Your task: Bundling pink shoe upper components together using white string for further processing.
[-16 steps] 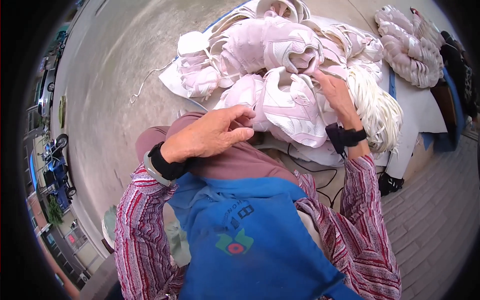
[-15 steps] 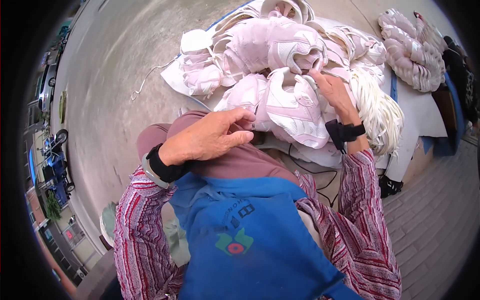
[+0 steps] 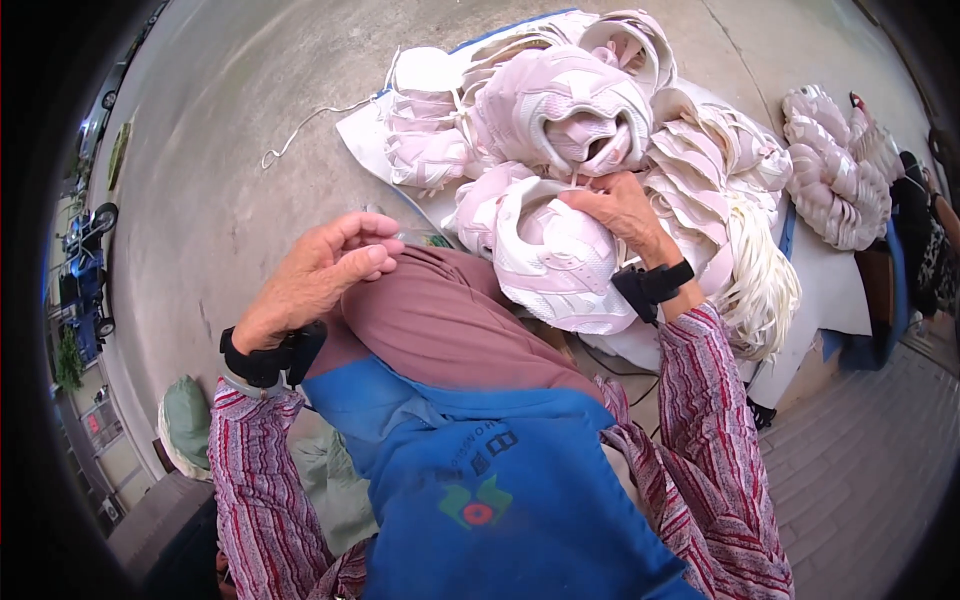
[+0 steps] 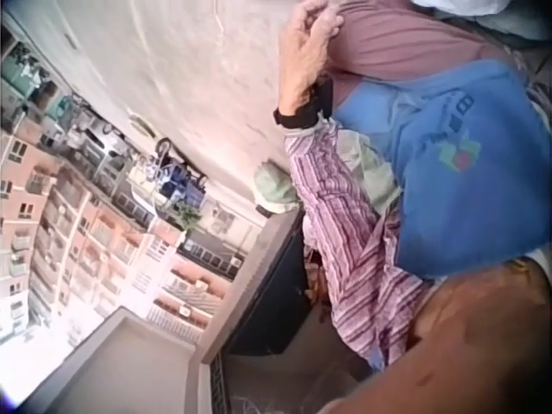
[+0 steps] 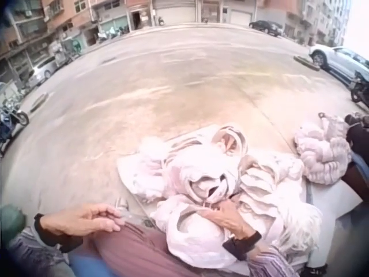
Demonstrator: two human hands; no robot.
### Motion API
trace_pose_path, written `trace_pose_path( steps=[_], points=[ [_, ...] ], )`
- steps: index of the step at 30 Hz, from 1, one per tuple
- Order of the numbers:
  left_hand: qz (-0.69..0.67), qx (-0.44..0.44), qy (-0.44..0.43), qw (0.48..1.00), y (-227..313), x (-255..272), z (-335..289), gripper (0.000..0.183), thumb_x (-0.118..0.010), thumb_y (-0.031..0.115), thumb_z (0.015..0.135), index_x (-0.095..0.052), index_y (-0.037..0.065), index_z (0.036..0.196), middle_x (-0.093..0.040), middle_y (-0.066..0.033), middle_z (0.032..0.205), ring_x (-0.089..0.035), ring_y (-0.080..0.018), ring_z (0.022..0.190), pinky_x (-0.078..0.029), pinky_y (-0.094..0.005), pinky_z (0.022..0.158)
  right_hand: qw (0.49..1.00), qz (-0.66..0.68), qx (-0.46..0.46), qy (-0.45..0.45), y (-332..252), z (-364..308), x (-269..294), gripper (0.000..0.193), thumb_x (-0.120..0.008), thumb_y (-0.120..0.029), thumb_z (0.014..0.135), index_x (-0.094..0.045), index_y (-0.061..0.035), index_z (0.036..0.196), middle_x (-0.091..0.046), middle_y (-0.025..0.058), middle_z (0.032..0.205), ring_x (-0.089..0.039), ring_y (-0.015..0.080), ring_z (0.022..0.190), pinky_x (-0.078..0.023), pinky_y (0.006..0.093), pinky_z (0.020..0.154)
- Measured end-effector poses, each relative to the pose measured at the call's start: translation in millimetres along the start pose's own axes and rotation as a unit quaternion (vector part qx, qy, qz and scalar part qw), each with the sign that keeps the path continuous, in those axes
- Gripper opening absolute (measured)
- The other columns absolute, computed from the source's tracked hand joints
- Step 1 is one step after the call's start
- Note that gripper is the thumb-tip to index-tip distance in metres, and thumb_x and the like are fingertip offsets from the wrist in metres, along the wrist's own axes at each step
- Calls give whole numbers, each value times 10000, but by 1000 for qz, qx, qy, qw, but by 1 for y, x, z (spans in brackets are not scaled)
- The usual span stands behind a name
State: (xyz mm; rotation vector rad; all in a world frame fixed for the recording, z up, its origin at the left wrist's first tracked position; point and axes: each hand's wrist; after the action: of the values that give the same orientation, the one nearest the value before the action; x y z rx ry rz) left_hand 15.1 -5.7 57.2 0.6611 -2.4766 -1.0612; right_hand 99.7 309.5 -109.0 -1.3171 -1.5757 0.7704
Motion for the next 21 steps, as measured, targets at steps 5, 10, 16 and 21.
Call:
trace_pose_path(
  steps=[5, 10, 16, 21],
  points=[
    [43, 30, 91, 994, -25, 53, -6, 372, -521, 226, 914, -484, -4, 1204, -583, -79, 1061, -559, -108, 906, -447, -240, 808, 998, -34, 39, 45, 4, 8, -12, 420, -651, -347, 671, -678, 18, 878, -649, 160, 707, -615, 238, 667, -473, 335, 672],
    [76, 68, 121, 987, -57, 94, 6, 384, -523, 287, 909, -501, 20, 1183, -588, -57, 1047, -555, -105, 875, -451, -246, 789, 999, -6, 3, 53, -22, 2, 14, 343, -625, -255, 723, -675, 35, 899, -644, 82, 697, -565, 125, 625, -450, 267, 591],
    [75, 57, 70, 993, -60, 88, 6, 357, -554, 266, 896, -516, 23, 1155, -575, -27, 988, -532, -90, 851, -442, -231, 765, 988, 147, -36, 35, -20, 1, 48, 282, -596, -113, 795, -643, 69, 1005, -653, 72, 828, -586, 96, 684, -472, 208, 623],
    [70, 10, 82, 994, -53, 90, 10, 323, -559, 244, 896, -531, 20, 1127, -588, -19, 936, -532, -88, 830, -438, -228, 747, 974, 227, -5, 23, -36, -14, 36, 280, -573, -33, 788, -612, 80, 1041, -652, 118, 935, -624, 158, 793, -497, 255, 728]
  ],
)
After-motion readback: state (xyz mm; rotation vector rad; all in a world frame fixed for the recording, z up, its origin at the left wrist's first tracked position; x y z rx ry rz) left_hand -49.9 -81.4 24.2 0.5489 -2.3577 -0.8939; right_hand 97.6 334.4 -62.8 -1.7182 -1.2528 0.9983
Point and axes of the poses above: each hand's wrist, its own z-axis towards the middle knuckle, its own x-axis out of the back of the hand, y = z × x
